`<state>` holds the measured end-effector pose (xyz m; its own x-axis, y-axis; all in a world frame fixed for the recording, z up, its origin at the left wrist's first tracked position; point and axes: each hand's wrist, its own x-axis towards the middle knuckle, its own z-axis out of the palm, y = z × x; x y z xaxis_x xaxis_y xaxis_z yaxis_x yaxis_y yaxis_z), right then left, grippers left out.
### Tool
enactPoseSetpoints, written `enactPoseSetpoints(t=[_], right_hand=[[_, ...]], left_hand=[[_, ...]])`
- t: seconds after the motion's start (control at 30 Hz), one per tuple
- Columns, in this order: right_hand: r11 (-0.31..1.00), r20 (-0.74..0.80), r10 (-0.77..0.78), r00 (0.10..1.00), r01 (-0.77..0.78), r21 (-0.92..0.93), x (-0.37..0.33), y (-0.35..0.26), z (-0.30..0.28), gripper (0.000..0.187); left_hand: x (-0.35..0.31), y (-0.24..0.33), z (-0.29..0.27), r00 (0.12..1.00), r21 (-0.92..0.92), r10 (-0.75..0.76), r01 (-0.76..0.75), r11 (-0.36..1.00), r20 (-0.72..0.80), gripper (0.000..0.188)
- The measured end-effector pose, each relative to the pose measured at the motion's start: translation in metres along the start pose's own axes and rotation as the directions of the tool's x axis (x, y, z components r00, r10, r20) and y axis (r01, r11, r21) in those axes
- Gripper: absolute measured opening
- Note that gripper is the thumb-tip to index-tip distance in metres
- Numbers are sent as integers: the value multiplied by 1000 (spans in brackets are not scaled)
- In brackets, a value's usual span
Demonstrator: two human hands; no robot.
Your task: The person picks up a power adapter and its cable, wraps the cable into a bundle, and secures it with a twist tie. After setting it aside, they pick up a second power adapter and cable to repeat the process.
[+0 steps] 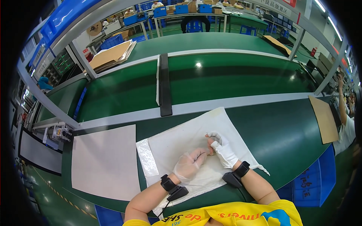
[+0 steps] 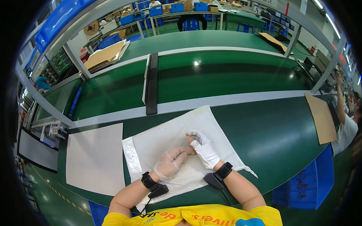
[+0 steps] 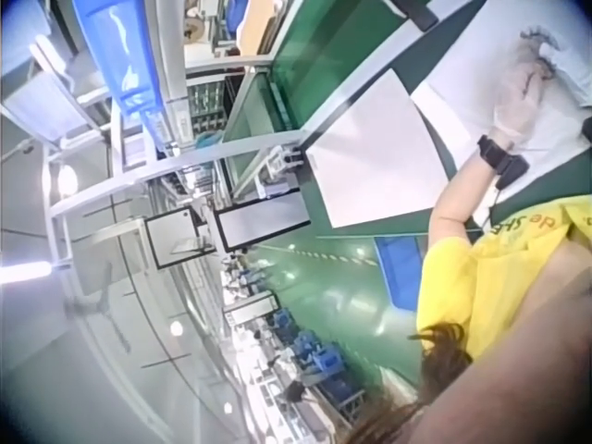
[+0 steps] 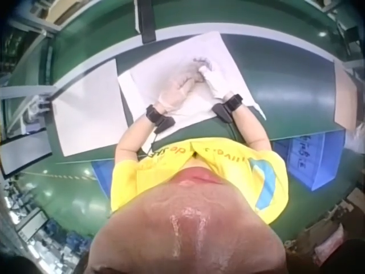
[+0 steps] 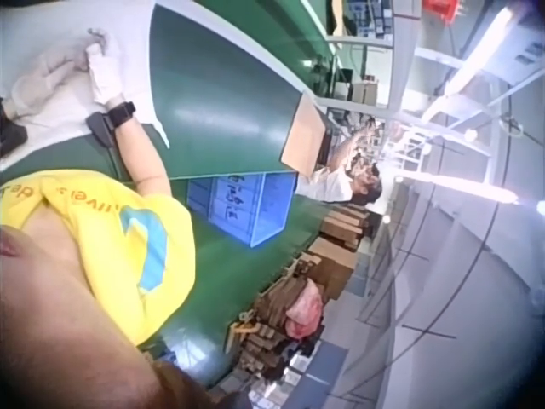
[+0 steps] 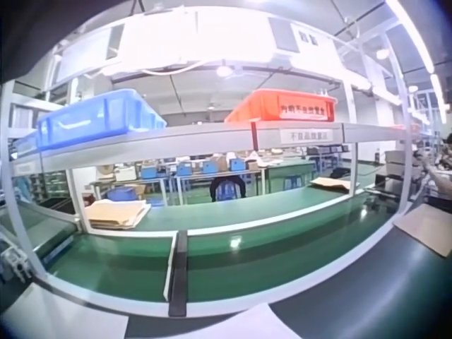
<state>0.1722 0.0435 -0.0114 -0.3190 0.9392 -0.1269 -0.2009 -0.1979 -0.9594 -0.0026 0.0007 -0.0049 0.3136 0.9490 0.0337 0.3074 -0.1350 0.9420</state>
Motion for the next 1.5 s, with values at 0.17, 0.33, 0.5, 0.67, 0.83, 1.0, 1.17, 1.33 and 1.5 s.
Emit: enactPoseSetpoints(t=[0.17,0.33,0.5,0.67,0.83,1.0,1.17,1.33,1.5], right_hand=[[1000,-7,5,1000,-5,0,0,0,0,27],[1000,-6,0,1000,0,8,0,1,0,27],[1000,-8,1,1000,-1,24,0,2,0,28],[1000,-9,-4,1000,4,5,0,3,-1,29],[1000,-4,-9,1000,9,10,0,2,0,29],[1000,-9,3,1000,-3,5,1,1,-1,30],[1000,-8,-1,1000,1,-8,0,0,0,30],[1000,-11,4,1000,-4,0,0,-1,1,30],[1000,-6,3,1000,-3,5,0,0,1,30]], left_hand=[[0,-2,0,1000,-8,-20,20,1000,12,22],[0,-4,1,1000,-6,-10,10,1000,4,22],[-1,-3,0,999,-17,-31,31,999,15,23],[-1,-3,2,1000,-13,-26,26,1000,14,22],[-2,-7,3,1000,-32,-19,19,999,2,20],[0,-5,1,999,-33,-32,33,999,18,20],[0,-4,1,1000,-34,-19,19,999,7,20],[0,-5,2,1000,-51,-13,14,999,8,20],[-1,-5,2,1000,-39,-17,17,999,7,21]])
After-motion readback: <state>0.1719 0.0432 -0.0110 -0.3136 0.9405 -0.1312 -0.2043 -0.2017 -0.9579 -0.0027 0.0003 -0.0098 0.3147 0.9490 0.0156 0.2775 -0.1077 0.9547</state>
